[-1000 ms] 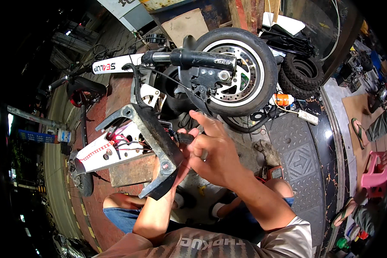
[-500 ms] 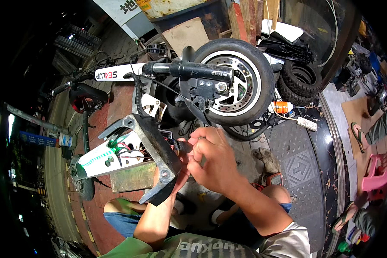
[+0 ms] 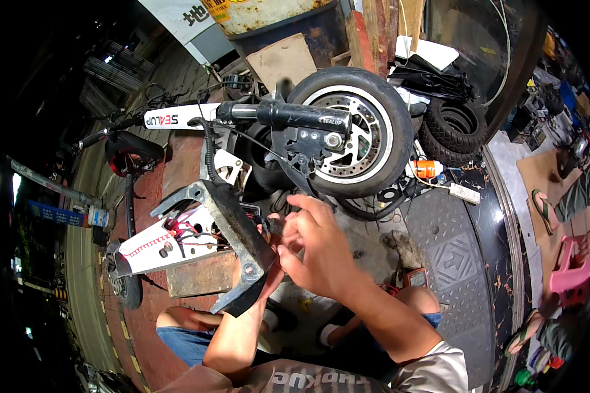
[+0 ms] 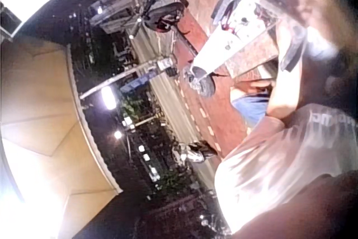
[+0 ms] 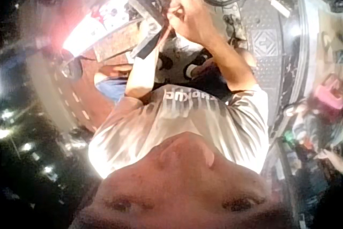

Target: The person uses a screwdriver to remove screws from the side panel of an electric scooter, lifts the plastic housing to reveal the wiring, and disconnects several electrical connectors by hand.

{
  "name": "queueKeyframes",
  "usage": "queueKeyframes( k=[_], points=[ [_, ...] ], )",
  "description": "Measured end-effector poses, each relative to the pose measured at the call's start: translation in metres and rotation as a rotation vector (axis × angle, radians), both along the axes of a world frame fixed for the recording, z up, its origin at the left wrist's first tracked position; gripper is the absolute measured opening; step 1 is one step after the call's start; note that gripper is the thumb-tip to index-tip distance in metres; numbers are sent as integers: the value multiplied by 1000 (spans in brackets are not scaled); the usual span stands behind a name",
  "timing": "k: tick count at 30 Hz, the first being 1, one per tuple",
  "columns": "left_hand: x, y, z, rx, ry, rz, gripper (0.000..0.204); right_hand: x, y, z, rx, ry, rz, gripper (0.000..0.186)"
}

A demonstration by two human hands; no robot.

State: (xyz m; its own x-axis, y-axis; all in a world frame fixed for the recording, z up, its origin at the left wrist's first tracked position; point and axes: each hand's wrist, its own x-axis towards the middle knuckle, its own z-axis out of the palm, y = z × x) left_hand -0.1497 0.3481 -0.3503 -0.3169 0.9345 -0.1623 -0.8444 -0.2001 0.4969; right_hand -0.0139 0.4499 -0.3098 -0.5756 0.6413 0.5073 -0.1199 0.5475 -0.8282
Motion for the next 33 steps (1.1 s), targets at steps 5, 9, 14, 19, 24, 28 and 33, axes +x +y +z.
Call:
queueKeyframes(
  k=[5, 9, 14, 19, 24, 28, 33],
  points=[
    [6, 1, 9, -79, -37, 27, 44, -4, 12, -22, -12, 3, -22, 19],
    [5, -2, 7, -113, -31, 32, 45, -8, 10, -25, -33, -82, -32, 22],
    [5, -4, 7, -108, 36, 49, 50, -8, 10, -22, -39, -99, -13, 25],
    [6, -3, -2, -188, 192, 119, 52, -16, 12, -41, -837, 0, 325, 30],
    [-1, -7, -15, -160, 277, 71, 46, -23, 20, -43, -1029, -26, 477, 41],
    [-1, 0, -14, -85, 289, 64, 42, -26, 14, -49, -1165, 10, 571, 38],
    [3, 1, -7, -51, 191, 92, 41, -27, 13, -42, -1049, 96, 542, 26]
  ],
)
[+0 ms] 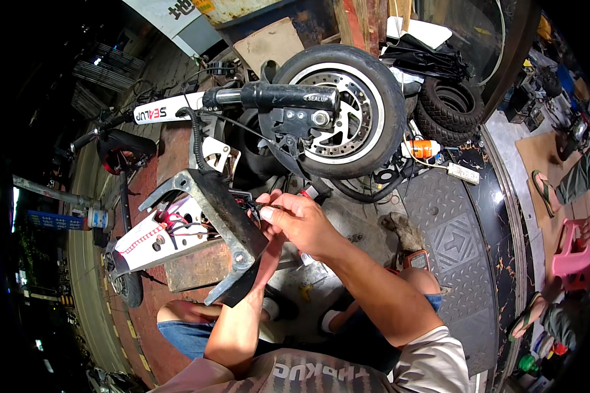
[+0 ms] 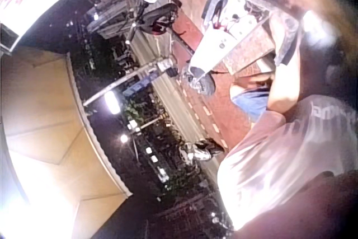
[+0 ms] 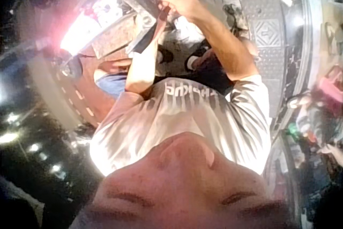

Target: The person uses a screwdriver to remove screws from the side panel of an electric scooter, lifts the plastic housing to reveal the wiring, and disconnects several electrical connectors by hand.

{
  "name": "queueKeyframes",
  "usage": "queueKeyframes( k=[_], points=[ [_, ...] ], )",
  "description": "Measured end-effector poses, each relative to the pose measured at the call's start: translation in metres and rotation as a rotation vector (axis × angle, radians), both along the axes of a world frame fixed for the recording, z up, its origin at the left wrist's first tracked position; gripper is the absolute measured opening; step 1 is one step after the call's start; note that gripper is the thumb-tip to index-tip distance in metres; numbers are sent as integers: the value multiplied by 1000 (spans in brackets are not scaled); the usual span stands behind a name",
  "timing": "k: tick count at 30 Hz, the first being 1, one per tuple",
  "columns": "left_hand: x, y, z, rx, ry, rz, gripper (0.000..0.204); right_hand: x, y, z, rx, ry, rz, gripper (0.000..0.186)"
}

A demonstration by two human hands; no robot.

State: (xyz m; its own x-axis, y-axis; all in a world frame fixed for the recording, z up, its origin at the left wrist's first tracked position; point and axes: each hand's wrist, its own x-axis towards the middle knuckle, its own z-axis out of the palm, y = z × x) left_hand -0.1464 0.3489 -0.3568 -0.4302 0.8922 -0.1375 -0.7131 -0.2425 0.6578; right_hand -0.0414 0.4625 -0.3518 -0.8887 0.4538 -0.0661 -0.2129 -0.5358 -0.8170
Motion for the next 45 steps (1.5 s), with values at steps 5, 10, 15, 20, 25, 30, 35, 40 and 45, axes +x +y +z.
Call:
queueKeyframes(
  k=[5, 10, 15, 20, 25, 30, 35, 40, 45],
  points=[
    [3, 0, 8, -47, -15, 2, 40, -3, -1, -4, 106, 47, -57, 19],
    [3, -1, 10, -32, -31, -4, 41, -8, -1, -14, 233, 40, -97, 18],
    [-1, 2, 4, 3, -61, -39, 39, 0, 6, -10, 84, -76, 19, 30],
    [0, 4, 1, -6, -67, -30, 36, -2, 11, -16, -9, -73, 98, 44],
    [-1, 2, -3, -24, -31, -24, 36, -4, 5, -19, 23, -47, 83, 46],
    [0, 5, -4, -33, -43, 6, 42, -4, 2, -17, -34, -55, 86, 42],
    [-2, 3, -6, -27, -31, -26, 43, -6, 2, -21, -97, -42, 94, 42],
    [-3, 2, 0, -80, -14, -60, 40, -6, 8, -22, -181, -43, 125, 51],
    [0, 4, 2, -143, -36, 10, 34, -4, 9, -12, -255, -54, 141, 53]
  ],
)
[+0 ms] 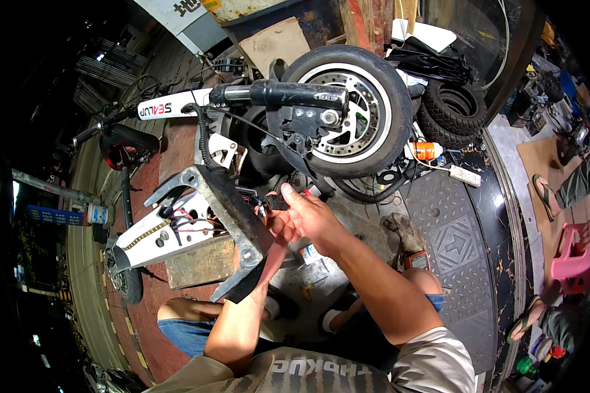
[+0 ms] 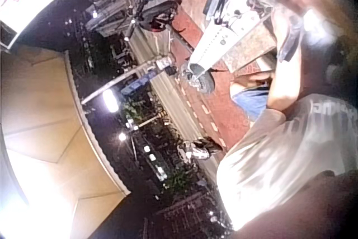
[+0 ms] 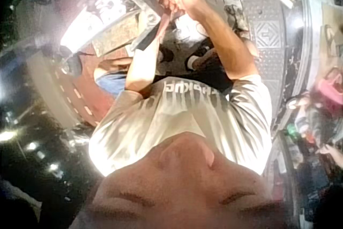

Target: The person uses a screwdriver to remove screws from the side panel of an electric scooter, lifts the plastic housing to reveal the wiring, and disconnects several electrical connectors by hand.

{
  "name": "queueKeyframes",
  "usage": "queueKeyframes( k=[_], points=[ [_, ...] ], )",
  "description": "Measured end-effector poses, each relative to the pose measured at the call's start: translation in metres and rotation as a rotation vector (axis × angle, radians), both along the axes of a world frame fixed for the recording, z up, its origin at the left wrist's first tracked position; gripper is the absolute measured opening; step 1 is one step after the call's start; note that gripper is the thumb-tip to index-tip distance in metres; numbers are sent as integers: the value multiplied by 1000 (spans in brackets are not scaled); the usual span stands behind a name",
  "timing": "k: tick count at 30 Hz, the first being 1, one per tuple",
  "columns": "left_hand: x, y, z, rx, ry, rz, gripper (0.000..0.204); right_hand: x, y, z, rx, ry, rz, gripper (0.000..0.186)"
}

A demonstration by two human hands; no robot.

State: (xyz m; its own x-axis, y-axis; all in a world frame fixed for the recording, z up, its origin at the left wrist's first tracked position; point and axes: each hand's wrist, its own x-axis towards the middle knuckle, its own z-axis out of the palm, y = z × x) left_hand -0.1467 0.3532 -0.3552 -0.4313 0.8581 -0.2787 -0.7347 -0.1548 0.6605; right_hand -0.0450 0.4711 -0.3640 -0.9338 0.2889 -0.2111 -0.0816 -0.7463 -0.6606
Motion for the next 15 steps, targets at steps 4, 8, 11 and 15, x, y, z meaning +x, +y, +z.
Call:
queueKeyframes(
  k=[4, 8, 11, 15],
  points=[
    [1, -1, 6, 81, -66, -50, 32, -1, -2, -3, 88, 6, -60, 45],
    [3, -2, 6, 127, -92, -40, 33, -2, -7, -3, 328, 21, -155, 38],
    [0, -6, -3, 129, -99, -14, 34, -7, -10, -10, 328, 13, -204, 40],
    [-6, -6, -13, 170, -13, -84, 34, -8, -12, -10, 348, -4, -242, 45]
  ],
)
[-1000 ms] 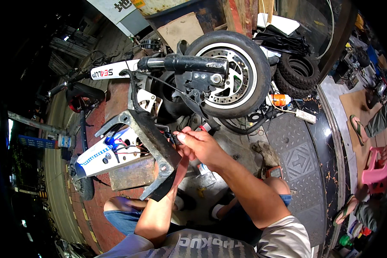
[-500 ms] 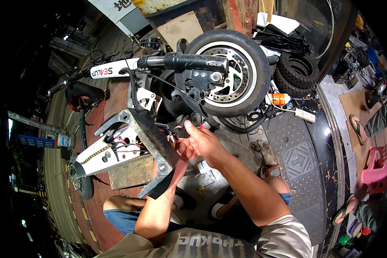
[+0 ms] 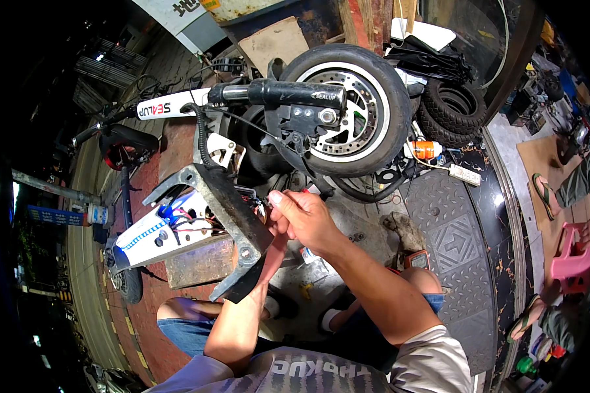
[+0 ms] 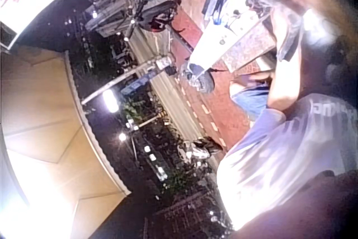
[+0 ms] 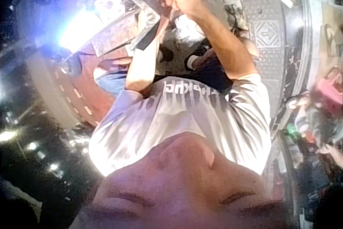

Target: The person uses a screwdriver to remove screws from the side panel of an electric scooter, lifts the plastic housing to reveal the wiring, and disconnects several electrical connectors by hand.

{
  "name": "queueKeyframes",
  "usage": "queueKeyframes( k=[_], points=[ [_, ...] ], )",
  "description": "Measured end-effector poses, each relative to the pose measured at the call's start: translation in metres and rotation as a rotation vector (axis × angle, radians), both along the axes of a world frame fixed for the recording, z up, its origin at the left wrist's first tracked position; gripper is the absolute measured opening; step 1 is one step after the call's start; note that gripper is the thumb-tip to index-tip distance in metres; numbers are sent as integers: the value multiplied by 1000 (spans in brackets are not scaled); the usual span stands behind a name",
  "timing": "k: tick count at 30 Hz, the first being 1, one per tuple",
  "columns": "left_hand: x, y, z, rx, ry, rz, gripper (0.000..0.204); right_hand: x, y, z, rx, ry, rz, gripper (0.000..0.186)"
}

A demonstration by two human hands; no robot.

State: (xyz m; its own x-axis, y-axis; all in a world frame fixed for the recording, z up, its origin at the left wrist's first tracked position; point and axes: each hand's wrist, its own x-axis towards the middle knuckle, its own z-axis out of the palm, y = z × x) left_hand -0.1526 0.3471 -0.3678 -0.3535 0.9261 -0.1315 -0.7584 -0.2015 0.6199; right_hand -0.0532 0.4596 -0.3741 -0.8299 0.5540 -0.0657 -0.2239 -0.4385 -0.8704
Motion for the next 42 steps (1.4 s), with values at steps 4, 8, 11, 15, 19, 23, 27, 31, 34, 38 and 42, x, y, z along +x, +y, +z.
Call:
queueKeyframes(
  k=[4, 8, 11, 15, 19, 23, 27, 31, 34, 38, 42],
  points=[
    [2, 3, 7, -3, -13, -9, 34, -1, -2, 1, -34, 3, -22, 49],
    [8, 5, 14, -60, -26, 53, 37, -3, 8, -7, -142, -44, 69, 58],
    [3, 2, 7, -91, -21, 36, 37, -1, 13, -2, -236, -86, 157, 65],
    [4, 0, 10, -96, -56, 37, 35, 3, 14, 6, -194, -124, 176, 72],
    [10, 0, 18, -175, -69, 144, 36, 7, 20, 3, -176, -143, 76, 62],
    [10, 1, 20, -153, -29, 103, 36, 11, 28, 4, -109, -57, 58, 39],
    [3, -4, 8, -101, -40, 40, 34, 10, 19, 6, 70, -1, 34, 30],
    [3, -3, 3, -219, -102, 141, 35, 5, 7, -3, 84, 19, 33, 31],
    [4, -1, 8, -274, -88, 110, 34, 2, 3, -13, 235, -87, 7, 31],
    [3, -5, 3, -263, -123, 93, 35, 1, 3, -14, 558, -166, -58, 26],
    [4, -8, 2, -212, -161, 144, 35, 1, -5, 4, 745, -115, -220, 25]
  ],
)
